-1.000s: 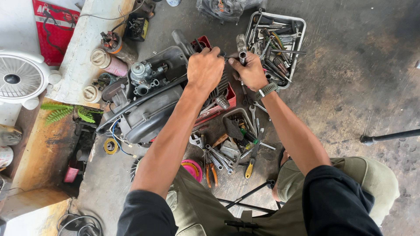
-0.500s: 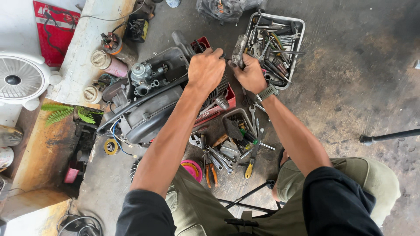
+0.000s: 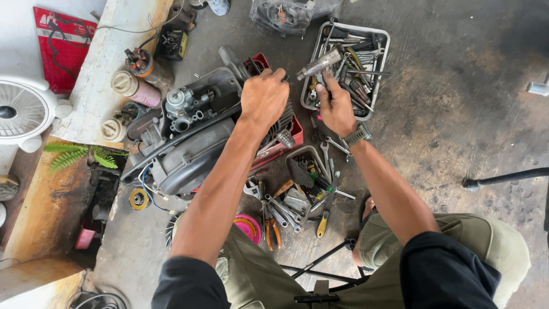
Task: The person works on a small engine, using a hammer and punch to adjust a component on the cylinder head. They then use a screwdriver to manipulate parts of the carburetor and wipe a small metal piece with a cloth.
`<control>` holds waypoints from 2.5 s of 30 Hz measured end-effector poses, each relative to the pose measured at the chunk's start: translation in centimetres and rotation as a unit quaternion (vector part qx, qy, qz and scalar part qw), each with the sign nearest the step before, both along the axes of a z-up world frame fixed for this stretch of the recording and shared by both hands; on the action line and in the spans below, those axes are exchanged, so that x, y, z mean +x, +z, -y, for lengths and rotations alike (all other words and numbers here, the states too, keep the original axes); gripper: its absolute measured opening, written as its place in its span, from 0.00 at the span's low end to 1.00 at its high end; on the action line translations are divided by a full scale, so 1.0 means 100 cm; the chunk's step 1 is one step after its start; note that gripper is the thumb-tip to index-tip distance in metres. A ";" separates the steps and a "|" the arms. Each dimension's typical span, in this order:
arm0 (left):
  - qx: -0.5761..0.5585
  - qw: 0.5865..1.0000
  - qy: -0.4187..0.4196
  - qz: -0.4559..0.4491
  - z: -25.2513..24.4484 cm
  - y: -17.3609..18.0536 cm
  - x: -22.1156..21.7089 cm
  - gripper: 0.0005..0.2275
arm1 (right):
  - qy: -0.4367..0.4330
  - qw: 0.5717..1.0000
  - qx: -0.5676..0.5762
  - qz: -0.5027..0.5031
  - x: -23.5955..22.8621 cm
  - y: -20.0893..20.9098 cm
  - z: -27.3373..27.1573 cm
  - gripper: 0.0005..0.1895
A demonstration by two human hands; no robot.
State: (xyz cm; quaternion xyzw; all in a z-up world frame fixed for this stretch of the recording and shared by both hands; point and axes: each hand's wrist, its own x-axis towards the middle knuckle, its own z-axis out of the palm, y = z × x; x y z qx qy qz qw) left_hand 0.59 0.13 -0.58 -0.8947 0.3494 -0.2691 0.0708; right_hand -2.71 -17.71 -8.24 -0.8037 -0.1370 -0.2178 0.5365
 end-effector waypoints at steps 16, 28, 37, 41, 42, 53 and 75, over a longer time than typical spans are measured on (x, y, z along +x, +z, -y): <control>-0.051 0.997 0.034 -0.044 0.005 0.018 -0.001 0.11 | -0.030 0.998 -0.040 -0.034 0.011 0.012 0.001 0.15; -0.064 0.993 0.083 -0.059 0.007 0.013 0.000 0.09 | 0.019 0.995 -0.057 -0.081 0.015 0.021 0.004 0.17; -0.066 0.990 0.091 -0.084 0.008 0.020 0.000 0.06 | -0.005 0.994 -0.053 -0.093 0.015 0.022 0.005 0.16; -0.055 0.988 0.105 -0.096 0.009 0.024 -0.002 0.05 | -0.036 0.990 0.010 -0.139 0.009 0.044 -0.004 0.14; -0.056 0.988 0.107 -0.098 0.009 0.023 -0.002 0.04 | -0.019 0.991 -0.007 -0.134 0.009 0.053 -0.006 0.11; -0.047 0.984 0.113 -0.128 0.007 0.016 0.000 0.02 | -0.075 0.988 -0.020 -0.133 0.004 0.035 -0.003 0.05; -0.051 0.987 0.108 -0.107 0.008 0.013 0.000 0.02 | -0.095 0.989 -0.023 -0.113 0.002 0.046 -0.005 0.05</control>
